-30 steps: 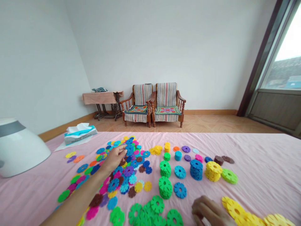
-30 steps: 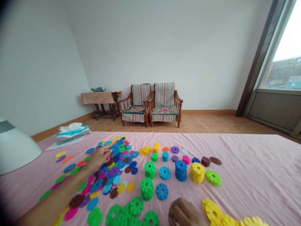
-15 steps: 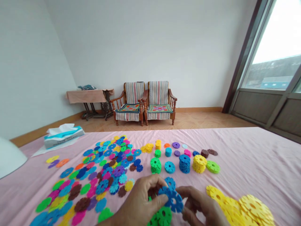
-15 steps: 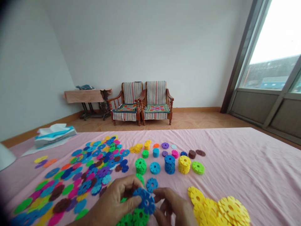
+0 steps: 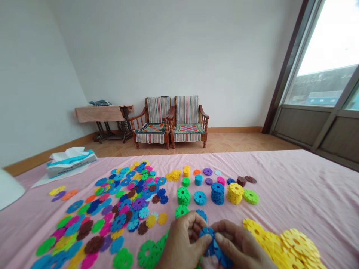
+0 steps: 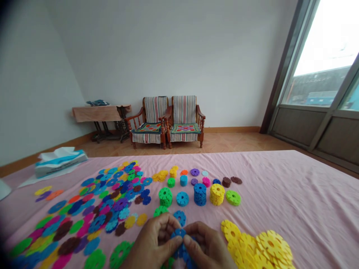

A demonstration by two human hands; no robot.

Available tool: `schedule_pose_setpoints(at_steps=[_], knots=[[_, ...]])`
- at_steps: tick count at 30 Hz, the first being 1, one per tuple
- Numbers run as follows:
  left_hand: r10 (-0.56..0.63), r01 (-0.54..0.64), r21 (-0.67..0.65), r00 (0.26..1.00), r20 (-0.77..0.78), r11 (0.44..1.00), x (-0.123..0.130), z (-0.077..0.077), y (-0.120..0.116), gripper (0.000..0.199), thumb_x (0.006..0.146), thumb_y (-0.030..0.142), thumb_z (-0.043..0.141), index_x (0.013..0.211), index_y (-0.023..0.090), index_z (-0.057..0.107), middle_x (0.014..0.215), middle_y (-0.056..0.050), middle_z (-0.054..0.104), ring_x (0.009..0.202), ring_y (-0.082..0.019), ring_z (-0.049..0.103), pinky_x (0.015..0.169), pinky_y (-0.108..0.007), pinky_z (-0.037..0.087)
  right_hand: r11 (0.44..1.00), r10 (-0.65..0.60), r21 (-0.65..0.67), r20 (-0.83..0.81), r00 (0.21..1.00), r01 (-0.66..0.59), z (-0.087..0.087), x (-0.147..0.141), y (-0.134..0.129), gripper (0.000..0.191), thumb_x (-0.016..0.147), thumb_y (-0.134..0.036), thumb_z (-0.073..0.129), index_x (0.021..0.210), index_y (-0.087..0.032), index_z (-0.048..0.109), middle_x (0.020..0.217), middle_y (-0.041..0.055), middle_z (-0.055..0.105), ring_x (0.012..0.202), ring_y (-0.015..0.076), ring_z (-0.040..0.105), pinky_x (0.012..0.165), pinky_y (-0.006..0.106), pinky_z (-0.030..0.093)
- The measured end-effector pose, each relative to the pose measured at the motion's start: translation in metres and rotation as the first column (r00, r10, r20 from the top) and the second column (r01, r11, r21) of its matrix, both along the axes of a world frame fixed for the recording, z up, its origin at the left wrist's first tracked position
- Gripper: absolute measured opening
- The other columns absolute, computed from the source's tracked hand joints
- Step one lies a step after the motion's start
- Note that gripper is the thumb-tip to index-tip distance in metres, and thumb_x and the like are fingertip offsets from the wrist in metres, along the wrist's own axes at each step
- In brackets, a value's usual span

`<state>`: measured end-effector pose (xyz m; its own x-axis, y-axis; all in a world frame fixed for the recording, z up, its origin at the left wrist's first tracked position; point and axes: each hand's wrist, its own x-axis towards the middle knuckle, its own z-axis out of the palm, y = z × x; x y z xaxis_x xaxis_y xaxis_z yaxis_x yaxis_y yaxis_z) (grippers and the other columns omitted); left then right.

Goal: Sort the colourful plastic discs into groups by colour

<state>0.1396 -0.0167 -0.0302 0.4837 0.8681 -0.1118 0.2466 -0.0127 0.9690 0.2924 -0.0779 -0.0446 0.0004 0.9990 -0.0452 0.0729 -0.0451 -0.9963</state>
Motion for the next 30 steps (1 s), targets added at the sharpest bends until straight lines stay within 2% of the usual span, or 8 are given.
schedule_pose_setpoints(at_steps=[4, 6, 9, 14, 18, 21, 25, 30], knots=[[0.007, -0.006, 0.151, 1.0, -0.003, 0.989, -0.007, 0.008, 0.003, 0.016, 0.076, 0.03, 0.065, 0.086, 0.018, 0.066, 0.077, -0.005, 0.069, 0.073, -0.02, 0.065, 0.065, -0.026, 0.051, 0.999, -0.048, -0.016, 0.008, 0.999, 0.048, -0.011, 0.007, 0.005, 0.046, 0.074, -0.064, 0.059, 0.082, -0.019, 0.061, 0.061, -0.0018, 0.06, 0.051, 0.0117, 0.058, 0.048, 0.022, 0.044], [0.041, -0.041, 0.259, 0.999, 0.007, 0.965, -0.018, 0.015, 0.01, 0.019, 0.079, 0.034, 0.062, 0.09, 0.02, 0.068, 0.087, -0.007, 0.071, 0.081, -0.021, 0.067, 0.072, -0.028, 0.052, 0.988, -0.153, 0.044, 0.17, 0.974, 0.148, -0.012, 0.015, 0.007, 0.037, 0.077, -0.057, 0.058, 0.084, -0.02, 0.06, 0.06, -0.0021, 0.06, 0.05, 0.0131, 0.058, 0.046, 0.022, 0.043], [0.124, -0.141, 0.331, 0.99, 0.072, 0.933, -0.038, 0.023, 0.029, 0.022, 0.082, 0.038, 0.058, 0.09, 0.02, 0.067, 0.085, -0.006, 0.072, 0.08, -0.021, 0.068, 0.073, -0.028, 0.052, 0.95, -0.304, 0.209, 0.453, 0.838, 0.231, -0.01, 0.027, 0.01, 0.024, 0.081, -0.044, 0.055, 0.089, -0.022, 0.062, 0.07, 0.0, 0.066, 0.06, 0.0171, 0.062, 0.056, 0.027, 0.047], [0.255, -0.273, 0.36, 0.962, 0.096, 0.892, -0.065, 0.016, 0.066, 0.023, 0.081, 0.039, 0.056, 0.083, 0.017, 0.064, 0.079, -0.005, 0.071, 0.068, -0.019, 0.068, 0.063, -0.027, 0.052, 0.969, -0.227, 0.222, 0.64, 0.734, 0.107, -0.02, 0.032, 0.019, 0.02, 0.08, -0.032, 0.055, 0.097, -0.025, 0.063, 0.086, 0.0019, 0.071, 0.076, 0.0207, 0.067, 0.067, 0.031, 0.051], [0.293, -0.299, 0.373, 0.953, 0.075, 0.878, -0.076, 0.004, 0.078, 0.024, 0.08, 0.039, 0.057, 0.085, 0.017, 0.064, 0.078, -0.005, 0.071, 0.068, -0.019, 0.069, 0.064, -0.028, 0.053, 0.92, -0.35, 0.377, 0.66, 0.665, 0.11, -0.027, 0.032, 0.024, 0.024, 0.083, -0.031, 0.052, 0.103, -0.023, 0.062, 0.086, 0.0039, 0.07, 0.075, 0.0208, 0.066, 0.07, 0.033, 0.052], [0.311, -0.319, 0.385, 0.947, 0.086, 0.866, -0.08, -0.001, 0.083, 0.024, 0.078, 0.039, 0.057, 0.086, 0.017, 0.064, 0.078, -0.004, 0.071, 0.067, -0.019, 0.069, 0.063, -0.029, 0.054, 0.887, -0.409, 0.451, 0.677, 0.611, 0.094, -0.024, 0.036, 0.024, 0.021, 0.085, -0.033, 0.05, 0.099, -0.023, 0.063, 0.087, 0.0053, 0.069, 0.079, 0.0221, 0.066, 0.072, 0.035, 0.052], [0.336, -0.331, 0.4, 0.94, 0.062, 0.854, -0.089, -0.004, 0.094, 0.026, 0.077, 0.039, 0.056, 0.088, 0.017, 0.063, 0.077, -0.004, 0.07, 0.067, -0.02, 0.069, 0.062, -0.03, 0.055, 0.902, -0.353, 0.432, 0.73, 0.586, 0.005, -0.016, 0.036, 0.02, 0.016, 0.089, -0.031, 0.047, 0.096, -0.023, 0.06, 0.087, 0.0043, 0.067, 0.08, 0.0198, 0.065, 0.072, 0.033, 0.053], [0.394, -0.274, 0.554, 0.913, -0.108, 0.786, -0.104, -0.014, 0.11, 0.025, 0.077, 0.038, 0.054, 0.086, 0.019, 0.065, 0.085, -0.005, 0.073, 0.077, -0.022, 0.069, 0.072, -0.033, 0.054, 0.891, -0.345, 0.444, 0.801, 0.489, -0.099, -0.013, 0.026, 0.009, 0.012, 0.088, -0.027, 0.05, 0.094, -0.023, 0.059, 0.089, 0.0058, 0.064, 0.08, 0.0211, 0.064, 0.069, 0.034, 0.053]])
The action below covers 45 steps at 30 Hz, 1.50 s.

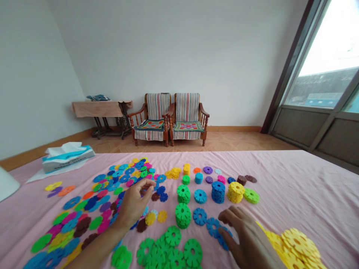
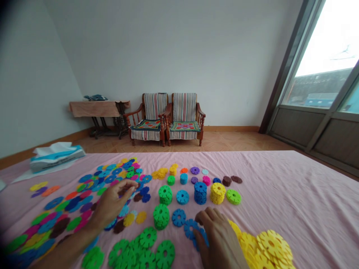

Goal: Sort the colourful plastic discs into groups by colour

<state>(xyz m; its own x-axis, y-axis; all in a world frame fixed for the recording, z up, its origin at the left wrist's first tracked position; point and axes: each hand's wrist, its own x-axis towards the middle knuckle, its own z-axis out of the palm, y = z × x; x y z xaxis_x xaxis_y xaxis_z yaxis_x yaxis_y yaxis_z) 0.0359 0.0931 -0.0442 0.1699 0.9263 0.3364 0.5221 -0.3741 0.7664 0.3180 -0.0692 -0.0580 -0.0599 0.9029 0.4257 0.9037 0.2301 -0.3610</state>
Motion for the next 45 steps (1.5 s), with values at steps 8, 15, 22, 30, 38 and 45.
schedule_pose_setpoints(at_steps=[8, 15, 22, 30, 38, 45], knots=[[0.07, -0.053, 0.105, 0.984, -0.161, 0.993, -0.009, -0.007, 0.01, 0.023, 0.078, 0.036, 0.049, 0.082, 0.022, 0.066, 0.086, -0.003, 0.075, 0.082, -0.022, 0.069, 0.074, -0.031, 0.053, 0.997, 0.039, -0.064, 0.061, 0.997, -0.035, -0.006, -0.003, -0.003, 0.018, 0.08, -0.019, 0.055, 0.097, -0.023, 0.062, 0.094, 0.0066, 0.064, 0.085, 0.0212, 0.063, 0.073, 0.033, 0.054], [0.072, -0.048, 0.124, 0.978, -0.194, 0.991, -0.008, -0.008, 0.008, 0.022, 0.078, 0.034, 0.049, 0.081, 0.022, 0.067, 0.085, -0.002, 0.075, 0.077, -0.02, 0.07, 0.072, -0.029, 0.053, 0.989, 0.144, -0.085, 0.324, 0.935, -0.123, 0.002, -0.017, 0.008, 0.039, 0.083, -0.026, 0.055, 0.122, -0.023, 0.059, 0.126, 0.0098, 0.062, 0.109, 0.0304, 0.06, 0.082, 0.045, 0.053], [0.078, -0.048, 0.153, 0.979, -0.191, 0.987, -0.008, -0.007, 0.004, 0.021, 0.079, 0.033, 0.048, 0.079, 0.023, 0.067, 0.083, -0.001, 0.075, 0.078, -0.02, 0.07, 0.072, -0.028, 0.053, 0.978, 0.186, -0.013, 0.495, 0.849, -0.206, -0.01, -0.007, 0.006, 0.044, 0.081, -0.039, 0.06, 0.124, -0.026, 0.057, 0.128, 0.0027, 0.061, 0.11, 0.0301, 0.06, 0.079, 0.045, 0.053], [0.085, -0.059, 0.138, 0.978, -0.189, 0.989, -0.006, -0.005, 0.002, 0.022, 0.077, 0.035, 0.049, 0.078, 0.023, 0.068, 0.083, -0.001, 0.076, 0.077, -0.02, 0.07, 0.071, -0.028, 0.053, 0.972, 0.187, 0.04, 0.476, 0.859, -0.233, -0.011, -0.013, 0.012, 0.052, 0.079, -0.045, 0.063, 0.126, -0.023, 0.055, 0.13, 0.0053, 0.06, 0.11, 0.027, 0.06, 0.081, 0.038, 0.047], [0.085, -0.062, 0.128, 0.979, -0.186, 0.99, -0.007, -0.006, 0.004, 0.021, 0.077, 0.035, 0.05, 0.078, 0.024, 0.068, 0.083, -0.001, 0.076, 0.077, -0.021, 0.07, 0.072, -0.03, 0.053, 0.936, 0.252, 0.076, 0.532, 0.808, -0.343, -0.005, -0.006, 0.007, 0.043, 0.077, -0.035, 0.066, 0.118, -0.025, 0.059, 0.121, 0.0001, 0.066, 0.103, 0.0257, 0.064, 0.081, 0.039, 0.045], [0.085, -0.063, 0.125, 0.98, -0.18, 0.99, -0.006, -0.005, 0.003, 0.021, 0.077, 0.035, 0.051, 0.077, 0.023, 0.068, 0.082, -0.001, 0.076, 0.077, -0.021, 0.07, 0.073, -0.029, 0.054, 0.954, 0.25, 0.018, 0.503, 0.827, -0.299, 0.003, -0.003, 0.004, 0.038, 0.071, -0.016, 0.059, 0.107, -0.028, 0.061, 0.112, -0.0012, 0.071, 0.096, 0.023, 0.068, 0.081, 0.039, 0.045]])
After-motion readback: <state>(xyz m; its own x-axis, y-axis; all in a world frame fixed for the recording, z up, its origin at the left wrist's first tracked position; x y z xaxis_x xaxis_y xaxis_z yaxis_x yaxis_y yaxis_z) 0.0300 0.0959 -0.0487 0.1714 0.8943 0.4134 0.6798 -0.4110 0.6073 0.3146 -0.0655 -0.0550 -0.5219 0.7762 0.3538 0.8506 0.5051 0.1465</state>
